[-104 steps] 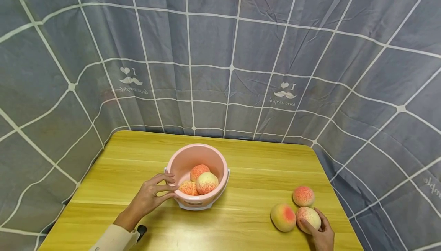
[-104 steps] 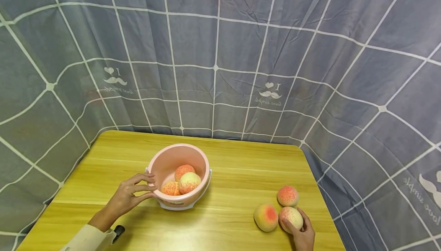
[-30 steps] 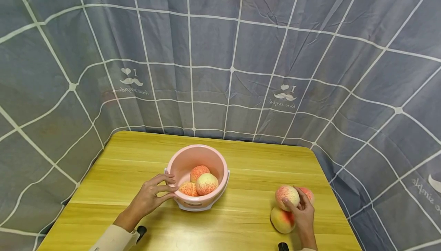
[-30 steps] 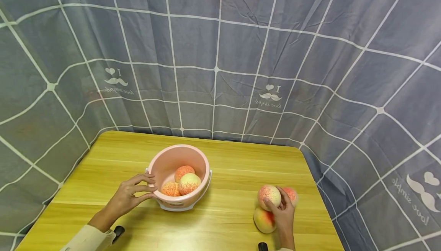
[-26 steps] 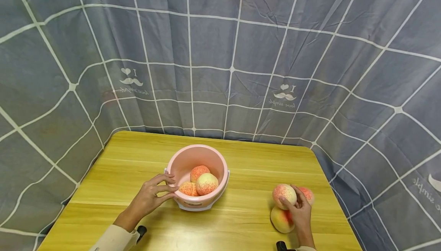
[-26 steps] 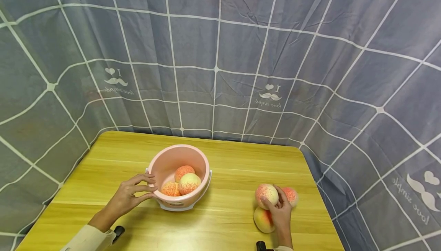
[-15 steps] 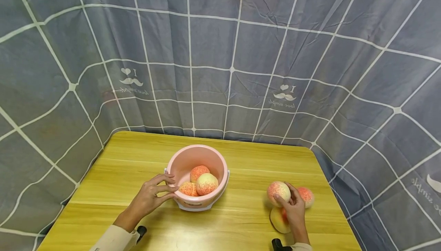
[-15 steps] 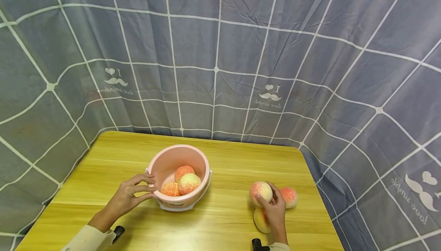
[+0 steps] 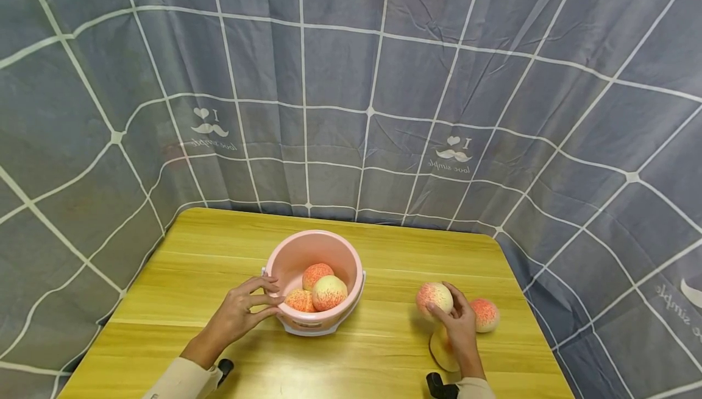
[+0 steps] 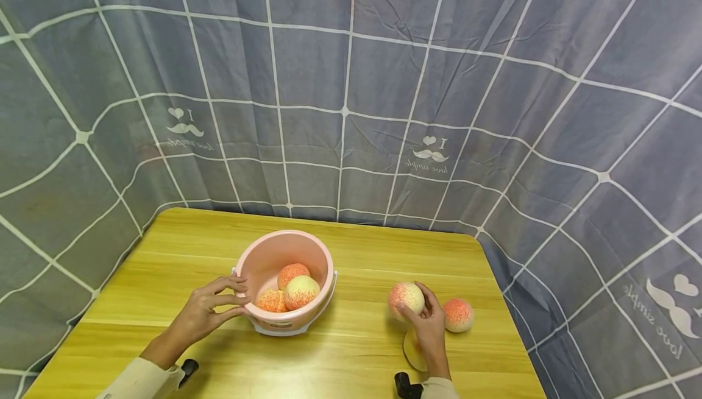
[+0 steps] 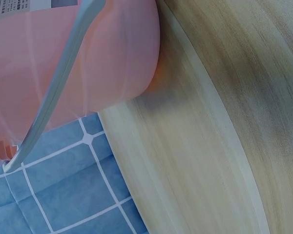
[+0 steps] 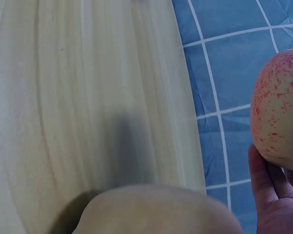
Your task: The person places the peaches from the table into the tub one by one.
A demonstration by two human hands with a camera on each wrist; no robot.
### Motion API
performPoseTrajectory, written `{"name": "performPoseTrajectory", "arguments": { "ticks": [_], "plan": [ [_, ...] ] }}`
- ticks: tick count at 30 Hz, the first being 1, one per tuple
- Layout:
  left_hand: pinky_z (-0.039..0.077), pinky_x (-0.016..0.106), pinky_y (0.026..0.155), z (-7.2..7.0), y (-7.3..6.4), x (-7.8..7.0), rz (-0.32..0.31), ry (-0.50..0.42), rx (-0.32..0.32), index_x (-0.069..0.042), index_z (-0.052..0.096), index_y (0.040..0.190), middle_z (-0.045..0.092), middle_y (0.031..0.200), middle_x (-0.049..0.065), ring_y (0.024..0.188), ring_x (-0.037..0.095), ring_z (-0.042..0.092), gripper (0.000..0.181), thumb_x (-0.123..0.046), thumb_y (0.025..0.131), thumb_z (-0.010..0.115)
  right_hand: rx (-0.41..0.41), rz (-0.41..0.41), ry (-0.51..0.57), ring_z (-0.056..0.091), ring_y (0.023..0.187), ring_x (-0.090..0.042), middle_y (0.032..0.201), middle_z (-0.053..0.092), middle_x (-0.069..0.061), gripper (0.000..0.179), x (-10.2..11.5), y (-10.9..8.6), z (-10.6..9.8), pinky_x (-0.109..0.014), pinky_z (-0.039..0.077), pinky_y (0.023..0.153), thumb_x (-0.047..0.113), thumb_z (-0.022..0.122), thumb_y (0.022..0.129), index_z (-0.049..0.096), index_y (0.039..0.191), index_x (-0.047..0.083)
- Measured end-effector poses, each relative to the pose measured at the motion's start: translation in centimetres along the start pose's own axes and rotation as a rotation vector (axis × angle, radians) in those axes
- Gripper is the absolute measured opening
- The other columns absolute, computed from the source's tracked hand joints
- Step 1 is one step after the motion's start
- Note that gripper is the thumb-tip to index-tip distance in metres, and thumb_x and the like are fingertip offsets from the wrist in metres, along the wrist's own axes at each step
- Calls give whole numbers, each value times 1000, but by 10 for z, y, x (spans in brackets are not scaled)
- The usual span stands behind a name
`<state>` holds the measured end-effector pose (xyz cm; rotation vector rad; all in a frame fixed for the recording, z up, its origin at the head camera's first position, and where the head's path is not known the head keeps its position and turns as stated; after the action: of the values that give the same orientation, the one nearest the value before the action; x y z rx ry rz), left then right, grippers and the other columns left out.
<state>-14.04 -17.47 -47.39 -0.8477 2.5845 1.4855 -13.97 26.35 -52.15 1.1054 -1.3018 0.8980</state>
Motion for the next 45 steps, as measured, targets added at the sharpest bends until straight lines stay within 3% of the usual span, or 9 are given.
{"name": "performPoseTrajectory", "arguments": {
  "ticks": [16, 27, 45],
  "plan": [
    [36, 15, 111, -1, 3, 0, -4, -2, 12, -11, 78, 85, 65, 96, 6, 96, 28, 64, 34, -38, 89, 59, 84, -58, 0, 59, 100, -3, 115, 57, 5, 57, 6, 10, 25, -15, 56, 80, -11, 73, 78, 50, 131, -10],
    [36, 16, 111, 0, 1, -1, 9, -6, 4, -7, 78, 83, 64, 94, 7, 95, 29, 63, 37, -38, 90, 59, 147, -69, -18, 59, 100, -3, 126, 52, -24, 58, 13, 11, 42, -14, 55, 80, -9, 73, 79, 50, 132, -9],
    [35, 16, 111, 1, 0, 1, 9, -5, 3, -7, 78, 81, 65, 95, 7, 96, 28, 63, 38, -39, 90, 59, 215, -112, 3, 60, 100, -5, 127, 52, -29, 57, 24, 13, 64, -15, 56, 81, -10, 74, 78, 51, 131, -9]
  ]
}}
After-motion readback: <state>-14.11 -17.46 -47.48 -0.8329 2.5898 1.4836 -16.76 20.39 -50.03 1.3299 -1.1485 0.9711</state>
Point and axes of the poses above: each hand's wrist, its own y-axis towards the middle knuckle, its own z-axis out of the palm, x = y × z, the point moved 2 cm from there along y, towards the middle knuckle
